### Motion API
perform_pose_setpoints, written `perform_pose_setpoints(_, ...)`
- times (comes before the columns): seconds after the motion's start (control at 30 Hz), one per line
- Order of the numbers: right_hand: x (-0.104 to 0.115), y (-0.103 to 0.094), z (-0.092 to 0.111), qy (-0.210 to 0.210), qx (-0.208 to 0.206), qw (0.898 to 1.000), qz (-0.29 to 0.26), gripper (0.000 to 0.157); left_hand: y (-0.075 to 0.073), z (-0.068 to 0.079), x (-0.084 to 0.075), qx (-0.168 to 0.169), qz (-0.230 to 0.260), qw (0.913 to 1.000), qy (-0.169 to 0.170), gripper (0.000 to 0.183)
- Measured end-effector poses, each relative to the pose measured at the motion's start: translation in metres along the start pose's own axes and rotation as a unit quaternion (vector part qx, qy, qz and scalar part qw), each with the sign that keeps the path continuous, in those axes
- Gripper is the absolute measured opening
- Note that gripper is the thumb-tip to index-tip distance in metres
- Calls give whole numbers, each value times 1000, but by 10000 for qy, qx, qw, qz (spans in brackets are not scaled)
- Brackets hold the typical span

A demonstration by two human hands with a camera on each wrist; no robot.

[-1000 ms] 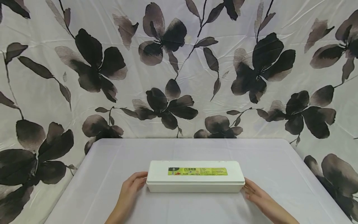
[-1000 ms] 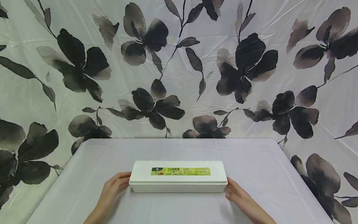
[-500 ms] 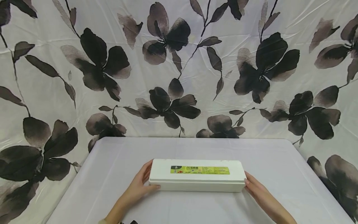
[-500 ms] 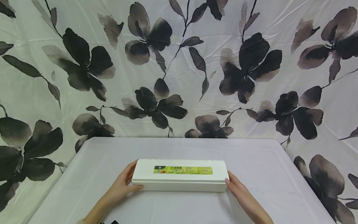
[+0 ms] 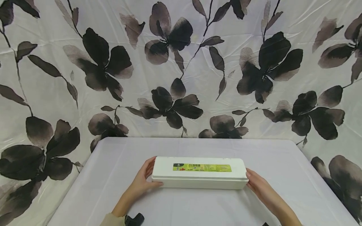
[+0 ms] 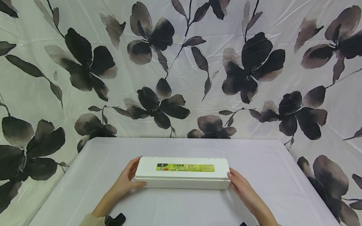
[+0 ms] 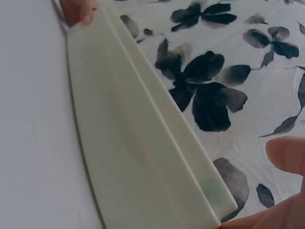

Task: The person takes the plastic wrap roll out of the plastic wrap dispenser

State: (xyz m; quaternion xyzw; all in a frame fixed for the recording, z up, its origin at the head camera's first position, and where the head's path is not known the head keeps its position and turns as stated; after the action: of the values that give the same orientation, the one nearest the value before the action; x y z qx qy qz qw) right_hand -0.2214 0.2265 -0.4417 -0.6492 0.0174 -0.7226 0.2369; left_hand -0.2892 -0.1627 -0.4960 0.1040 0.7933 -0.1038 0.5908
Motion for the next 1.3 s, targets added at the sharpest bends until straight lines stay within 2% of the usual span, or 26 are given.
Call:
perform_pose_setpoints(0.07, -23, -6, -6, 496, -144, 9985, 164, 71, -1, -1, 2, 87, -60, 9999, 20, 101)
perform_pose_setpoints(0.1, -27, -7, -9, 449, -137, 9987, 178, 73, -2, -2, 3, 125, -70, 9999, 13, 100)
perform_pose_setpoints(0.33, -16, -10, -26, 676, -286, 9963, 436, 74, -3, -2, 9, 227, -210, 9995, -97, 98)
perform_pose_setpoints(0.5, -6, -14, -36, 767, -499, 9940, 605, 74, -2, -3, 7, 200, -295, 9993, -89, 98)
perform_pose_setpoints(0.63, 11, -16, -43, 633, -647, 9933, 713, 72, -1, -4, 8, 190, -322, 9993, -86, 98)
perform_pose_setpoints(0.83, 40, -8, -57, 138, -790, 9946, 652, 69, -3, -2, 11, 111, -353, 9991, -182, 98)
perform_pose_setpoints(1.1, 65, 14, -79, -515, -565, 9963, 405, 65, -3, -3, 8, 156, -350, 9993, -30, 96)
perform_pose_setpoints(1.3, 71, 32, -90, -808, -309, 9951, 488, 62, -3, -3, 12, 150, -324, 9991, -211, 98)
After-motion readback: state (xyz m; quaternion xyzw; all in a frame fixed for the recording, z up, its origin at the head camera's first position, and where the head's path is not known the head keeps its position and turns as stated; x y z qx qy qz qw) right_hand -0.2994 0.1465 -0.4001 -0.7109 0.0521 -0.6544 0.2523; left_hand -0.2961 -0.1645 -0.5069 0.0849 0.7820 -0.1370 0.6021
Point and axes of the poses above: each hand's wrist, its own z-axis away from the middle knuckle, its own y-axis out of the palm, x = y × z, the point moved 10 cm from there along -z, towards the middle knuckle, and after that the axes turned 13 degrees about z, right-handed, at the moved point
